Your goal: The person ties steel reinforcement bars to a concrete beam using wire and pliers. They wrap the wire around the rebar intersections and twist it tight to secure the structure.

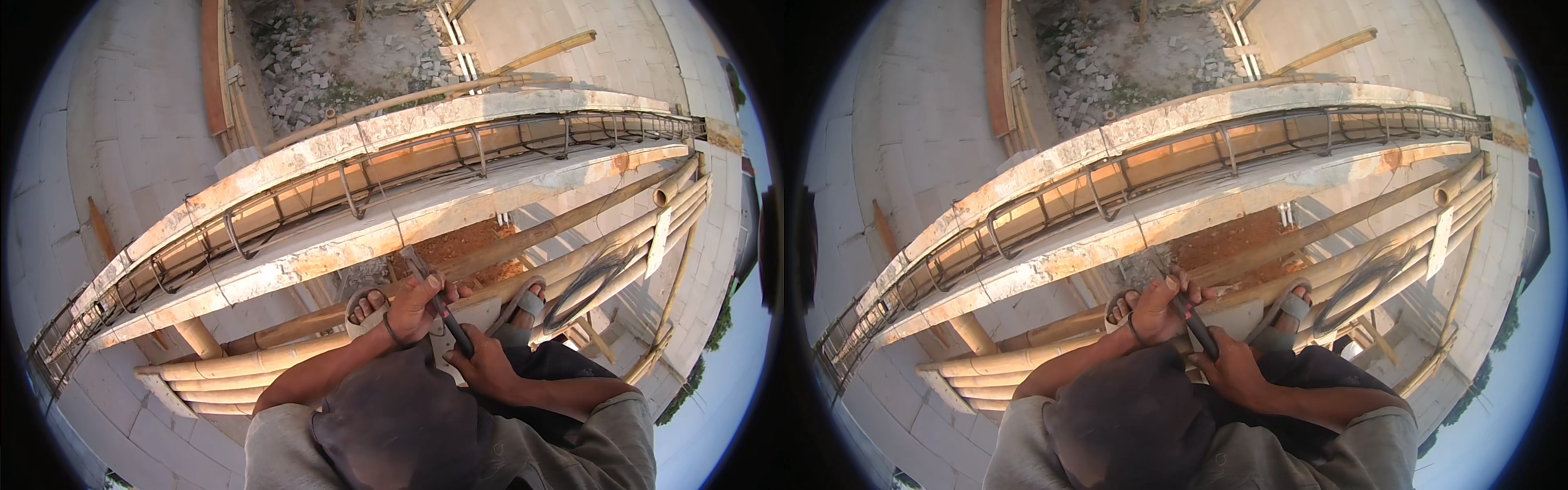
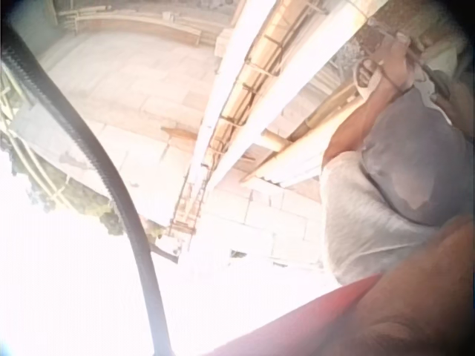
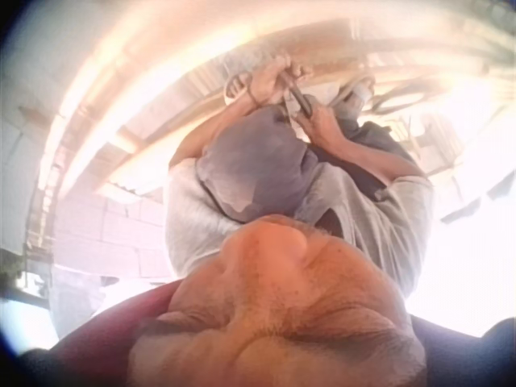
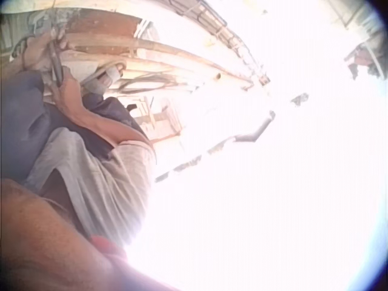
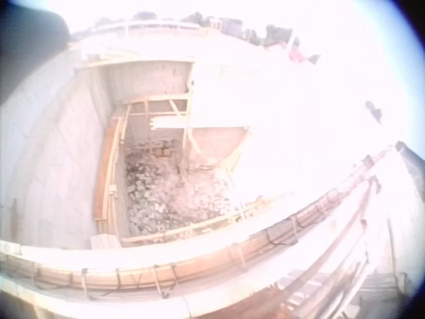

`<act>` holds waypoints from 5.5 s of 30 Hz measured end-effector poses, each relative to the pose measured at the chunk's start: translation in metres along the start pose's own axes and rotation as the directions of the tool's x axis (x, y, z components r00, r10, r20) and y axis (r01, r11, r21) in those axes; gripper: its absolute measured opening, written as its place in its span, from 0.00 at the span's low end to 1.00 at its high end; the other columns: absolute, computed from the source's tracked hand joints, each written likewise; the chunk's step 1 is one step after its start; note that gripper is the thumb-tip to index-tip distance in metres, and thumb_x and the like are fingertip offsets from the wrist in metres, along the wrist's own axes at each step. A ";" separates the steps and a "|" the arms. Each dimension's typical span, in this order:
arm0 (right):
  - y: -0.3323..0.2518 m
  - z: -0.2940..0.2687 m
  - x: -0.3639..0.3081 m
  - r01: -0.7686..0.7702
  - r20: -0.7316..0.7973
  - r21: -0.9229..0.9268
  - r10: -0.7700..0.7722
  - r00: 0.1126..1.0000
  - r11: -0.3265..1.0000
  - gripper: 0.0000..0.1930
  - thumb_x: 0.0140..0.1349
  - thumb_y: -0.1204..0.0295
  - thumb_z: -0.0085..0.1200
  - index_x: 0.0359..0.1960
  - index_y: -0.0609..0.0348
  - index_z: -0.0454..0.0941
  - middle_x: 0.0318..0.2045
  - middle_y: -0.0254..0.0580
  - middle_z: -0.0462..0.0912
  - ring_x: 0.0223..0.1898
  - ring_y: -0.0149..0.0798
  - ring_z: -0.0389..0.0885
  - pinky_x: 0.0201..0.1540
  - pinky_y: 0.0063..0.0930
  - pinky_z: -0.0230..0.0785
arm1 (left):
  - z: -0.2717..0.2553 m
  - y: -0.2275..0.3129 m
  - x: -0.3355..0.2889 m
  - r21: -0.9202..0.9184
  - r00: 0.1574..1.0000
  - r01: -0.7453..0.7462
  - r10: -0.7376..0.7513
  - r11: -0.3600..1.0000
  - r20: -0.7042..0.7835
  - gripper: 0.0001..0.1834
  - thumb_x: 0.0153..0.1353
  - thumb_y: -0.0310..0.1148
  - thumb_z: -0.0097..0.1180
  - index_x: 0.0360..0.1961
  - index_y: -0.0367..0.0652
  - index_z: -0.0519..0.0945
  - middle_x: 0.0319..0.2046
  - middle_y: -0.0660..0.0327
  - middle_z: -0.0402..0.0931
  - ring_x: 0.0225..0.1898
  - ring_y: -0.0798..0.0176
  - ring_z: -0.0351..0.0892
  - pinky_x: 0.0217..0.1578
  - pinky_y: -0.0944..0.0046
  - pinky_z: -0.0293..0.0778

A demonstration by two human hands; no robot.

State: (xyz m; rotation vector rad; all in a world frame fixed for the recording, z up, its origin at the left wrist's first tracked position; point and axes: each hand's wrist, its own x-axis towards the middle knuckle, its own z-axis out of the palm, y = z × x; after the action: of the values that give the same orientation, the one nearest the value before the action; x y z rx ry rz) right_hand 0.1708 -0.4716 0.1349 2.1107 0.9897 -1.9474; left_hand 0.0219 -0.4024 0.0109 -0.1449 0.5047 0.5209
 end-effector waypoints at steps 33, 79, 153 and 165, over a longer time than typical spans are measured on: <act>0.044 -0.127 0.116 0.473 0.068 -0.825 -0.777 0.625 0.309 0.37 0.49 0.65 0.70 0.61 0.61 0.68 0.49 0.54 0.75 0.47 0.56 0.79 0.48 0.42 0.76 | -0.018 -0.004 0.014 0.347 0.992 -0.029 -0.014 0.937 0.122 0.39 0.65 0.47 0.62 0.70 0.46 0.57 0.69 0.56 0.60 0.75 0.58 0.51 0.73 0.55 0.50; 0.000 0.016 -0.005 -0.160 -0.471 -0.841 -0.556 0.685 0.516 0.14 0.60 0.75 0.50 0.45 0.72 0.74 0.58 0.66 0.71 0.62 0.61 0.69 0.66 0.72 0.49 | 0.014 0.010 0.007 -0.184 0.989 0.103 -0.081 0.978 0.122 0.18 0.74 0.46 0.46 0.54 0.45 0.72 0.61 0.55 0.72 0.71 0.52 0.61 0.72 0.51 0.54; -0.012 -0.024 -0.008 0.158 -0.401 -0.638 -0.500 0.768 0.753 0.28 0.51 0.74 0.65 0.53 0.67 0.65 0.46 0.59 0.76 0.47 0.59 0.77 0.51 0.43 0.69 | 0.058 0.050 0.032 0.189 0.703 -0.596 -0.394 -0.780 0.592 0.10 0.57 0.33 0.55 0.39 0.41 0.76 0.29 0.64 0.72 0.30 0.64 0.75 0.31 0.64 0.71; -0.022 0.044 -0.008 -0.177 -0.566 -0.757 -0.497 0.657 0.629 0.07 0.58 0.74 0.49 0.37 0.63 0.71 0.48 0.55 0.72 0.46 0.52 0.72 0.48 0.51 0.65 | 0.051 0.056 0.009 0.276 0.613 -0.663 -0.292 -0.696 0.734 0.10 0.57 0.33 0.54 0.39 0.41 0.77 0.35 0.61 0.77 0.39 0.61 0.76 0.45 0.62 0.70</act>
State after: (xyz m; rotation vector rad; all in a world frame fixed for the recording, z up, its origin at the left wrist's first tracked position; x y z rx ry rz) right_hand 0.1221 -0.4785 0.1420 2.2088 1.7956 -0.3095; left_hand 0.0217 -0.3375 0.0500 2.4829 0.1300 0.5191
